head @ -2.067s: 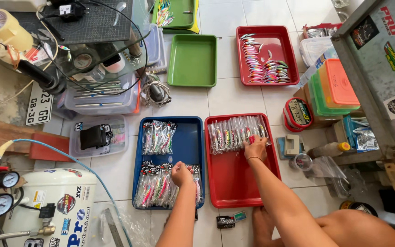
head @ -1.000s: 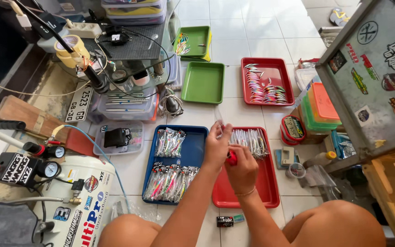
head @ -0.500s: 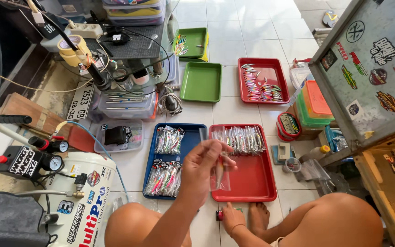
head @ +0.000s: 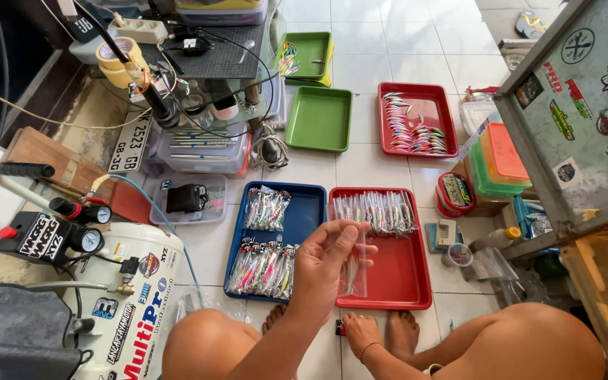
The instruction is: The person packages small fishing lures into plastic sleeves and seals them using a stapler.
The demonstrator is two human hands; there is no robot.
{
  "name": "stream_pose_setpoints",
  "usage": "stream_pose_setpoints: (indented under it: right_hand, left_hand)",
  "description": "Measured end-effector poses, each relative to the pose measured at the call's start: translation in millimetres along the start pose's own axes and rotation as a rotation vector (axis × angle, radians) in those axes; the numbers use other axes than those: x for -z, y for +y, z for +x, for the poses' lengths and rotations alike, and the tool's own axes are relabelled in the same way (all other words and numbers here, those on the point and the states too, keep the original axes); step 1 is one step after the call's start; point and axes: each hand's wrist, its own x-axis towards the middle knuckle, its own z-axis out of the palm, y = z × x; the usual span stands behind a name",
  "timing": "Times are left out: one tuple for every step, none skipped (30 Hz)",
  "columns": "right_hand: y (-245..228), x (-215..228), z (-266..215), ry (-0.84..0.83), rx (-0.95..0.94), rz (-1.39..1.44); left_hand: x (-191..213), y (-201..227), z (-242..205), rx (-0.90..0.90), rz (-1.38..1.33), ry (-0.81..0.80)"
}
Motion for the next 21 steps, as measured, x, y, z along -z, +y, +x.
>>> stream_pose_setpoints:
  right_hand:
    - [-0.8,0.2,-0.4,0.0,0.0,0.001]
    - [-1.5,0.5,-1.0,0.007,-0.005,-0.003]
    - [-1.4,1.4,-0.9,0.016,-0.01,-0.007]
    - [-0.6,8.4,1.6,0.018,-0.011,-0.007]
    - [-0.2,14.9,3.2,0.015,-0.069,0.028]
    - [0.2,21.4,4.9,0.013,-0.127,0.064]
    - [1.1,65.5,-1.2,0.013,-0.13,0.063]
    - [1.9,109.6,-7.4,0.002,-0.31,0.325]
    - [2.4,153.9,-13.0,-0.007,-0.49,0.59]
    - [11.7,197.1,-19.4,-0.004,-0.494,0.59]
    - [20.3,240.6,-24.8,0.181,-0.46,0.917]
    - [28.7,284.0,-30.2,0.373,-0.412,1.241]
    - [43.0,316.3,-38.7,0.371,-0.414,1.242]
    - [57.8,348.7,-47.1,0.552,-0.195,1.344]
    - [73.2,381.3,-55.4,0.735,0.032,1.432]
    - [74.5,413.0,-73.5,0.737,0.029,1.433]
    - [76.8,445.4,-91.9,0.762,0.122,1.317]
    - [79.1,477.9,-110.4,0.784,0.212,1.199]
    - [78.1,482.7,-116.5,0.789,0.209,1.197]
    - [76.9,487.5,-122.4,0.756,0.215,1.125]
    - [75.0,492.5,-126.8,0.718,0.226,1.054]
  left_hand:
    - [0.1,1.7,-0.1,0.001,0.0,0.0]
    - [0.0,3.4,-0.3,0.018,-0.006,0.032]
    - [-0.6,5.2,-0.1,0.034,-0.012,0.063]
    - [0.1,5.5,1.8,0.034,-0.011,0.062]
    - [1.0,5.6,3.7,0.06,-0.008,0.079]
    - [1.8,5.7,5.5,0.087,-0.005,0.096]
    - [2.6,3.1,6.2,0.088,-0.007,0.094]
    - [3.5,0.4,6.7,0.032,0.009,0.095]
    - [4.5,-2.0,7.5,-0.024,0.024,0.095]
    - [5.1,-4.1,8.4,-0.024,0.023,0.092]
    - [6.4,-5.9,9.6,-0.027,0.032,0.102]
    - [7.7,-7.7,10.7,-0.031,0.041,0.112]
    - [5.9,-6.3,9.6,-0.029,0.042,0.113]
    - [3.9,-5.0,8.7,0.011,0.027,0.143]
    - [1.2,-3.6,8.5,0.052,0.013,0.17]
    - [1.1,-2.9,7.0,0.055,0.014,0.168]
    - [0.3,-2.5,6.1,0.059,0.048,0.16]
    - [-0.7,-2.0,5.3,0.063,0.082,0.152]
    - [-1.4,-3.1,5.5,0.064,0.082,0.146]
    - [-2.1,-4.1,5.9,0.076,0.1,0.149]
    - [-1.8,-5.0,6.1,0.087,0.116,0.158]
